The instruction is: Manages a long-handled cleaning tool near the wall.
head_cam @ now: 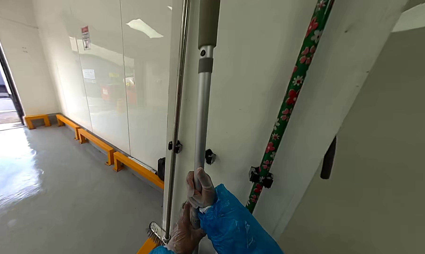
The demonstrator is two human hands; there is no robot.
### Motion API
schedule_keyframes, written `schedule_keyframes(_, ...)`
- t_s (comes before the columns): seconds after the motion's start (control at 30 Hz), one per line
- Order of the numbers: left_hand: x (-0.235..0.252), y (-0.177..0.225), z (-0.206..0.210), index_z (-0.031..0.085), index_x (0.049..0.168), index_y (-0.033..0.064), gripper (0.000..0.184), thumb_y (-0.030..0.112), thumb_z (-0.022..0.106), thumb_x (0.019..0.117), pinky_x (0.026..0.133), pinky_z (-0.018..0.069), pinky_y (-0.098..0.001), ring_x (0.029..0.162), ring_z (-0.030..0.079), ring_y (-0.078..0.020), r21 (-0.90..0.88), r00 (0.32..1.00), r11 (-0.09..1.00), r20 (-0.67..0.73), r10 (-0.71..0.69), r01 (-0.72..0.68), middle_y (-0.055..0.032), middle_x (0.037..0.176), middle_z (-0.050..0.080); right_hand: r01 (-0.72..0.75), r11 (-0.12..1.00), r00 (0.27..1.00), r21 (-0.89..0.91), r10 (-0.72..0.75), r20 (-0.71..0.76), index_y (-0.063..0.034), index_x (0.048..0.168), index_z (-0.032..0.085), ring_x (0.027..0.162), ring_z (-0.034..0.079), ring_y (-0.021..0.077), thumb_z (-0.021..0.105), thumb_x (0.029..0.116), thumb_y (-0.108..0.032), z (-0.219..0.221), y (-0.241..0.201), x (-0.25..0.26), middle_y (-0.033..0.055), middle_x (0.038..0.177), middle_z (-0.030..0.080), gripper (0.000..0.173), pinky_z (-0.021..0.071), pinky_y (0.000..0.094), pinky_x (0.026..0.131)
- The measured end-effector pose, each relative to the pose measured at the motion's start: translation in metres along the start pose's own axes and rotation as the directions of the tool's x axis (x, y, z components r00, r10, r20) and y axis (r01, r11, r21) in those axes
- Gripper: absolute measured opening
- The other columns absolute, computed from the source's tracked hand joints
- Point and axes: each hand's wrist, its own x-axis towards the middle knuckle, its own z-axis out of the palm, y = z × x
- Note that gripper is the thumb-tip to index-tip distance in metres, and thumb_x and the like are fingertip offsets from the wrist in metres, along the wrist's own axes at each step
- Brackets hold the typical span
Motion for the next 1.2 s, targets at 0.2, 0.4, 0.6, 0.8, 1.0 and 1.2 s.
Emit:
schedule_keyframes(0.2,0.058,0.001,0.006,0.059,0.128,-0.0101,0.062,0.022,0.078,0.0786,0.104,0.0481,-0.0447,0.118,0.061,-0.0324,-0.046,0.990,0.993,0.096,-0.107,0.112,-0.0257,0.123,0.064,-0.002,0.987,0.987,-0.162,-0.024,-0.158,-0.0142,0.062,0.063,0.031,0.047,0.0029,0.081,0.0744,-0.065,-0.024,-0.023,0.037,-0.0036,0.043,0.049,0.055,0.0378,0.0180,0.030)
schedule_keyframes(0.4,0.081,-0.010,0.013,0.061,0.125,-0.0072,0.053,0.020,0.075,0.0826,0.105,0.0470,-0.0440,0.119,0.060,-0.0319,-0.002,0.958,0.973,0.176,-0.225,0.229,-0.0231,0.124,0.063,0.085,0.860,0.901,-0.503,-0.282,-0.330,-0.0095,0.075,0.062,0.041,0.057,0.0065,0.060,0.0955,-0.046,-0.031,-0.028,0.042,-0.0004,0.051,0.057,0.042,0.0495,0.0192,0.042)
schedule_keyframes(0.6,0.086,-0.020,0.017,0.063,0.122,-0.0065,0.053,0.029,0.075,0.0845,0.101,0.0495,-0.0452,0.115,0.062,-0.0317,-0.003,0.950,0.975,0.227,-0.215,0.221,-0.0224,0.121,0.065,-0.320,0.396,0.785,-0.861,-0.398,-0.475,-0.0013,0.110,0.068,0.077,0.074,0.0106,0.051,0.1068,-0.022,-0.010,-0.052,0.027,0.0032,0.083,0.075,0.027,0.0615,0.0275,0.075)
schedule_keyframes(0.8,0.088,-0.033,0.027,0.064,0.120,-0.0043,0.049,0.030,0.074,0.0858,0.099,0.0517,-0.0409,0.112,0.064,-0.0284,0.008,0.963,0.982,0.193,-0.188,0.190,-0.0195,0.119,0.066,-0.341,-0.041,0.698,-0.939,-0.680,-0.224,-0.0063,0.108,0.075,0.075,0.075,0.0116,0.054,0.1056,-0.031,0.023,-0.095,0.016,0.0036,0.088,0.077,0.033,0.0630,0.0321,0.065)
schedule_keyframes(1.0,0.088,-0.033,0.033,0.065,0.119,-0.0054,0.054,0.036,0.075,0.0856,0.099,0.0523,-0.0450,0.118,0.061,-0.0348,0.064,0.974,0.989,0.179,-0.140,0.131,-0.0245,0.127,0.061,-0.122,-0.607,0.507,-0.785,-0.718,0.476,-0.0011,0.122,0.070,0.117,0.068,0.0217,0.063,0.1005,-0.019,0.032,-0.109,0.052,0.0167,0.122,0.072,0.029,0.0555,0.0336,0.097)
schedule_keyframes(1.2,0.084,-0.031,0.039,0.064,0.116,-0.0051,0.051,0.032,0.077,0.0842,0.094,0.0555,-0.0420,0.119,0.061,-0.0340,0.028,0.976,0.985,0.128,-0.174,0.172,-0.0268,0.133,0.056,-0.014,-0.898,0.711,-0.439,-0.318,0.627,-0.0068,0.119,0.076,0.141,0.051,0.0392,0.059,0.0963,-0.011,-0.002,-0.109,0.105,0.0158,0.141,0.064,0.028,0.0277,0.0583,0.121)
